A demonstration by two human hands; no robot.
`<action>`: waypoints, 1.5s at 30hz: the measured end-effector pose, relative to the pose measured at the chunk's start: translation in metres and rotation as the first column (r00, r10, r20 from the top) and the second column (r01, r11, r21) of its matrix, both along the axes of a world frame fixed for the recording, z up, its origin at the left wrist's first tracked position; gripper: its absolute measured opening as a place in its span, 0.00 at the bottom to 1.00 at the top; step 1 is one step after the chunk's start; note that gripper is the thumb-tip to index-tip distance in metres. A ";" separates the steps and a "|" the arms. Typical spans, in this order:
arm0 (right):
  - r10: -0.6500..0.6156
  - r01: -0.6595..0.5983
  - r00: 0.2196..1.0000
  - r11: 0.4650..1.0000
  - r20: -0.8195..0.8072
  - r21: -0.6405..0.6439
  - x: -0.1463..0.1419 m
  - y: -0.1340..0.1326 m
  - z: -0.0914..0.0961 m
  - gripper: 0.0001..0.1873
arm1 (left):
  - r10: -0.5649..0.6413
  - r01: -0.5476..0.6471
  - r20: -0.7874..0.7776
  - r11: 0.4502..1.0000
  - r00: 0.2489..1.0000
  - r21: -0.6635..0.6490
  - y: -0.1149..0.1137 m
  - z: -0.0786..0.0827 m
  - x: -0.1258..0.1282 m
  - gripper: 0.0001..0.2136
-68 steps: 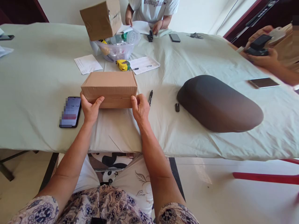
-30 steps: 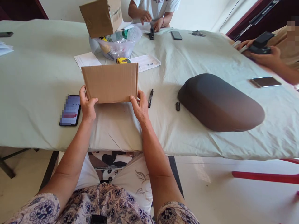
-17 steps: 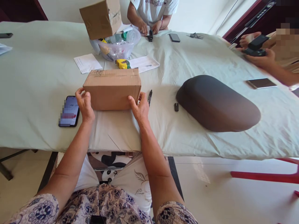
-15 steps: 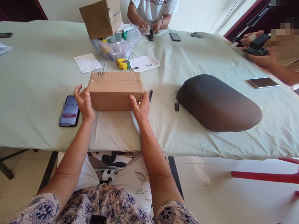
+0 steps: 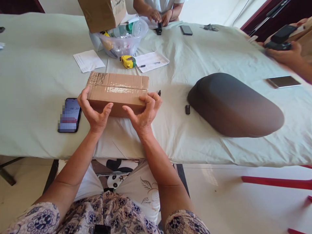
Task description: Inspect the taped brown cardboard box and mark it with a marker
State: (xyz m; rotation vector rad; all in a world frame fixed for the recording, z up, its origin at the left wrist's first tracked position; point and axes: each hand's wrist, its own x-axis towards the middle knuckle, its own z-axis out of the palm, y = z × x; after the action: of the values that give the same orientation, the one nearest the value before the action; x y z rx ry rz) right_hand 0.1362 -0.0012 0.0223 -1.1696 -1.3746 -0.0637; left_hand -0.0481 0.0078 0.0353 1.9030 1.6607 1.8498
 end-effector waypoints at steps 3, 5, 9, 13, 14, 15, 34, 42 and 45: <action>0.006 -0.007 1.000 0.999 -0.019 -0.041 -0.003 -0.003 0.001 0.35 | 0.034 -0.034 -0.013 0.999 0.999 0.009 -0.004 0.000 0.006 0.44; -0.002 0.000 0.999 0.999 -0.036 -0.054 -0.004 -0.005 0.003 0.34 | 0.045 -0.045 -0.006 0.998 0.999 0.041 -0.005 0.000 0.008 0.41; 0.005 -0.009 0.996 0.999 -0.093 -0.040 -0.004 -0.006 0.008 0.27 | 0.016 -0.016 0.002 0.998 1.000 0.056 -0.006 0.001 0.006 0.36; 0.067 -0.074 0.982 0.997 -0.179 -0.030 -0.003 -0.005 0.012 0.18 | 0.002 -0.004 0.023 0.996 1.000 0.092 -0.004 0.005 0.002 0.24; 0.089 -0.095 0.973 0.995 -0.213 -0.020 -0.002 -0.005 0.012 0.16 | 0.001 -0.005 0.040 0.993 0.999 0.114 -0.004 0.005 0.001 0.21; 0.112 -0.118 0.961 0.993 -0.252 -0.010 -0.002 -0.004 0.012 0.15 | -0.005 -0.003 0.060 0.991 0.998 0.135 -0.003 0.006 0.000 0.19; 0.389 -0.443 0.816 0.896 -0.427 -0.030 0.022 0.023 0.004 0.36 | -0.046 0.006 0.197 0.979 0.979 0.202 0.005 -0.003 -0.017 0.18; 0.225 -0.245 0.963 0.960 -0.146 -0.134 0.021 0.016 0.013 0.29 | -0.097 0.055 0.294 0.987 0.951 0.148 0.012 -0.007 -0.019 0.22; 0.218 -0.234 0.968 0.963 -0.124 -0.135 0.020 0.013 0.014 0.26 | -0.042 0.042 0.273 0.999 0.961 0.008 0.015 -0.010 -0.021 0.26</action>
State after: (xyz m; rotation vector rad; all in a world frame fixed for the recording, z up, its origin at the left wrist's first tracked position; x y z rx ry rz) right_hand 0.1566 0.0119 0.0365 -1.1140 -1.4264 0.2661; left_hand -0.0694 0.0227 0.0254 1.5807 1.5192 1.9896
